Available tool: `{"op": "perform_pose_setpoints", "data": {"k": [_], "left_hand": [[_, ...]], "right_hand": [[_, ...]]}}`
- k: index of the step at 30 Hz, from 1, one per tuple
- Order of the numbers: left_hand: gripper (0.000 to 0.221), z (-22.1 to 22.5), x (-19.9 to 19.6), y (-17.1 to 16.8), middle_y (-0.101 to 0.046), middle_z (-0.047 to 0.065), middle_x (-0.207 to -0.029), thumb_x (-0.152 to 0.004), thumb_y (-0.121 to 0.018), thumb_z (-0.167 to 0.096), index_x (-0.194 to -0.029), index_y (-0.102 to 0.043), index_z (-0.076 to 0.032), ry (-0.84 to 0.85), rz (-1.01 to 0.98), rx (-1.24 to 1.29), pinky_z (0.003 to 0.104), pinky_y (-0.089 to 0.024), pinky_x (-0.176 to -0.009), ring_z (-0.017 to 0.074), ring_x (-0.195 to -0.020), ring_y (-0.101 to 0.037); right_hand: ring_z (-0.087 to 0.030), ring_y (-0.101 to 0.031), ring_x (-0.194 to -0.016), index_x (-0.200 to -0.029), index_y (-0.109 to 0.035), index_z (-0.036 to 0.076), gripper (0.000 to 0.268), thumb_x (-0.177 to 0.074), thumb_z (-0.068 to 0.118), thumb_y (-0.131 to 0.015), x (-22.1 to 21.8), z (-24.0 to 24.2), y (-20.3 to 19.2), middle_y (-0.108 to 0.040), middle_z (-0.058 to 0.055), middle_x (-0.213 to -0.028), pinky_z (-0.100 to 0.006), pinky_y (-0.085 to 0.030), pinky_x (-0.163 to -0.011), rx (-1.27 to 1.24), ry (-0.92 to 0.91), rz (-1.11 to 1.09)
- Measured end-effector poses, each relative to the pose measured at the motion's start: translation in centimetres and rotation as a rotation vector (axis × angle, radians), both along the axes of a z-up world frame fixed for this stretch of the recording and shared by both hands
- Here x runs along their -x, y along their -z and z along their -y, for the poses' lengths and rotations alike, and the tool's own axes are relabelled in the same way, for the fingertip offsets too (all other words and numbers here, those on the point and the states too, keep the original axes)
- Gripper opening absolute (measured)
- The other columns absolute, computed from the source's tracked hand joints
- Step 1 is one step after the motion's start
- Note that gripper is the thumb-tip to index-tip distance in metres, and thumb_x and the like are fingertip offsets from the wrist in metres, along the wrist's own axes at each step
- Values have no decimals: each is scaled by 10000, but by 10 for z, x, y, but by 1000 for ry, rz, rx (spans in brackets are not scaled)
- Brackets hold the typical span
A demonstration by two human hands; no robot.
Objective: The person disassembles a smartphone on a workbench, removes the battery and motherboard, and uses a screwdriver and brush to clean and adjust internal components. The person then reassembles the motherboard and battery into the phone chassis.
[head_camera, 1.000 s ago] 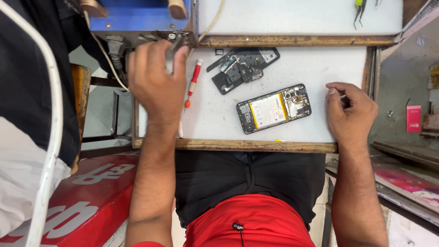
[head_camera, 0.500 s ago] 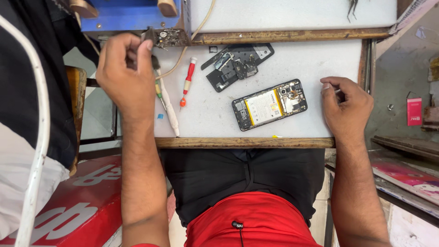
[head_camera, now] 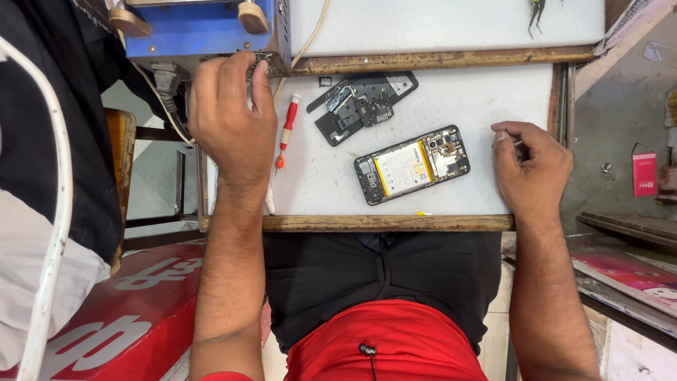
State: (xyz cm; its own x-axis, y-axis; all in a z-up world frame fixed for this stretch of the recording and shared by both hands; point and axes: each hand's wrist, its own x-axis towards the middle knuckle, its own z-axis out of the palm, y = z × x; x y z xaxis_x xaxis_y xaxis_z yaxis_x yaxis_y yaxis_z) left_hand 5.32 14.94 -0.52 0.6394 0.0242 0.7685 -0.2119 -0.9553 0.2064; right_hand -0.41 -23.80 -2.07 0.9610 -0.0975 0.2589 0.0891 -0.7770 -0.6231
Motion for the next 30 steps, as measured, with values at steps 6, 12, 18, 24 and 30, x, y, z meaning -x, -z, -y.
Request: {"op": "perform_pose_setpoints", "data": {"k": [6, 12, 18, 24, 30], "left_hand": [[112, -8, 14, -11, -687, 79, -1114, -1085, -777, -70, -1183, -727, -52, 73, -76, 254, 240, -595, -686, 157, -920, -726], [120, -5, 11, -8, -684, 60, -1107, -1071, -794, -91, -1164, -724, -60, 99, -18, 83, 274, -618, -769, 187, -987, -715], [125, 12, 4, -7, -677, 37, -1042, -1028, -825, -123, -1098, -741, -63, -31, 12, -1, 335, -586, -786, 193, -939, -680], [113, 17, 4, -4, -676, 28, -1056, -1027, -806, -133, -1090, -748, -59, -106, 19, -21, 307, -582, -782, 179, -952, -658], [112, 16, 1, 5, -671, 11, -1027, -1044, -814, -167, -1052, -748, -76, -138, 40, -72, 311, -563, -767, 164, -927, -637]], "right_hand": [[-119, -598, -697, -1102, -784, 57, 74, -1055, 67, -727, 2, 2, 1, -682, -60, -844, -277, -461, -644, -51, -20, 15], [-128, -611, -710, -1103, -787, 56, 73, -1054, 69, -734, 2, 2, 0, -689, -71, -809, -283, -472, -654, -30, -31, 26], [-129, -617, -719, -1106, -785, 58, 76, -1053, 67, -731, 2, 1, 0, -693, -75, -815, -283, -474, -657, -35, -33, 38], [-109, -609, -694, -1136, -791, 68, 116, -1039, 66, -726, 3, 5, 3, -687, -55, -828, -270, -462, -618, -47, -12, -2], [-110, -605, -709, -1149, -788, 62, 121, -1045, 62, -727, 2, 4, 2, -694, -58, -855, -269, -465, -637, -47, -29, 12]]}}
